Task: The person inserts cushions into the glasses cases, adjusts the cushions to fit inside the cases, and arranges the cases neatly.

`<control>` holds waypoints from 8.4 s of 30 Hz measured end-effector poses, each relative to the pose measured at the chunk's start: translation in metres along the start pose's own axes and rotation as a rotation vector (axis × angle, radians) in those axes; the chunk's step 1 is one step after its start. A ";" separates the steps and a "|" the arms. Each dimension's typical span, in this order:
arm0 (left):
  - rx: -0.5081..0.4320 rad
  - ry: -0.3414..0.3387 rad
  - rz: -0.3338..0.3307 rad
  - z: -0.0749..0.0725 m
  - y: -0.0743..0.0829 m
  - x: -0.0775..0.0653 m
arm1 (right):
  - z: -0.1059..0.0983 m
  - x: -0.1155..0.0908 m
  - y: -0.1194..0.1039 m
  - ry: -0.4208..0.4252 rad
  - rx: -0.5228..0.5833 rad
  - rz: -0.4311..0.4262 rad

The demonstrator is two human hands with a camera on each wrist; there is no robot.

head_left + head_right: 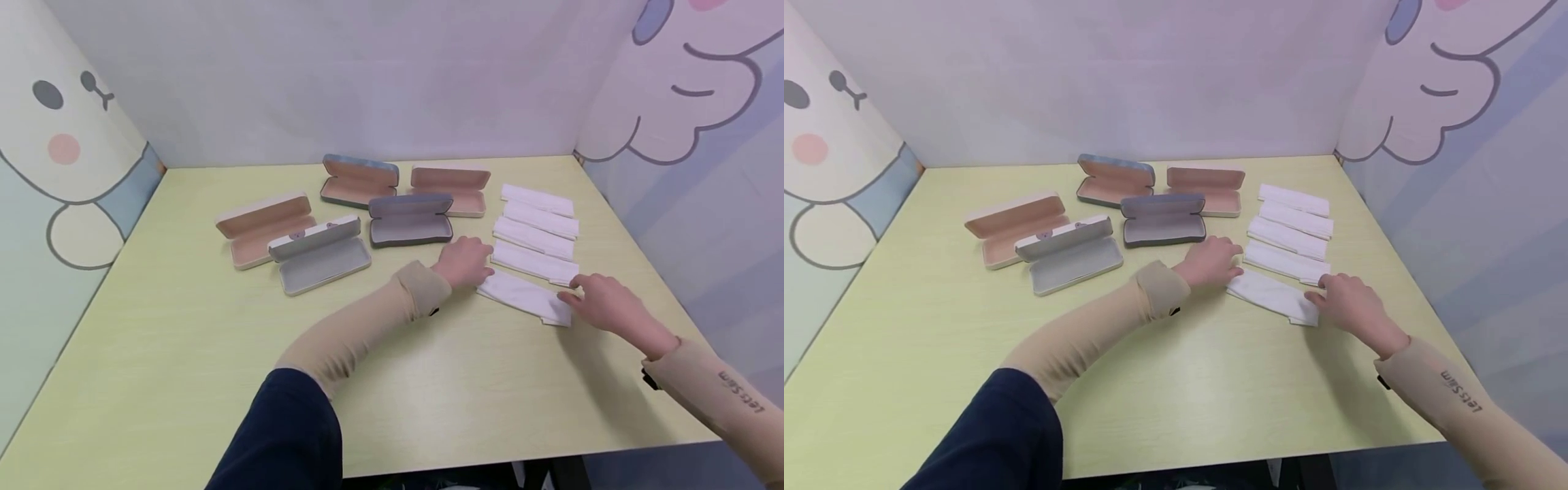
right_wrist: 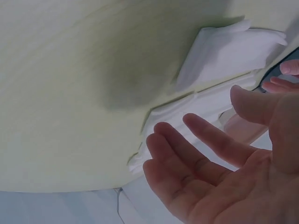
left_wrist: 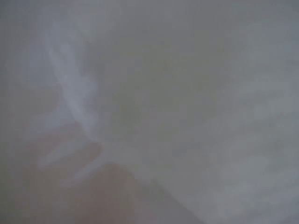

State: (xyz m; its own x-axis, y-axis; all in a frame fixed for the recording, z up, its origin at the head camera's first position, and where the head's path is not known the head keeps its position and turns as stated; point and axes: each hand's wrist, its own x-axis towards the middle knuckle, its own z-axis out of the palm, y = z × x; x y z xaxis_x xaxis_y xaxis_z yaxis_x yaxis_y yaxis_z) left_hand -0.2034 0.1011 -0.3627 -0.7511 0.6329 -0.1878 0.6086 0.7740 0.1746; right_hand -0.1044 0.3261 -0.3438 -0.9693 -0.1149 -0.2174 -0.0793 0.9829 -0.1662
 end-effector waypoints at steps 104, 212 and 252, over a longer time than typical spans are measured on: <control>-0.703 0.393 -0.410 -0.074 -0.170 -0.145 | -0.072 0.137 -0.174 0.064 0.314 -0.377; -0.830 0.343 -0.765 0.006 -0.205 -0.219 | 0.029 0.159 -0.264 0.002 0.471 -0.239; -1.083 0.192 -0.692 -0.006 -0.197 -0.214 | 0.012 0.155 -0.272 -0.246 0.661 -0.080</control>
State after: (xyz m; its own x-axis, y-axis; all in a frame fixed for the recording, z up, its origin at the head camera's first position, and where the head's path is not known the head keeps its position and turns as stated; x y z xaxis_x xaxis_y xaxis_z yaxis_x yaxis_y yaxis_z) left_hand -0.1641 -0.1868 -0.3513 -0.9034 0.0277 -0.4279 -0.3653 0.4731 0.8017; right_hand -0.2305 0.0391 -0.3435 -0.8798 -0.2888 -0.3777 0.0853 0.6857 -0.7229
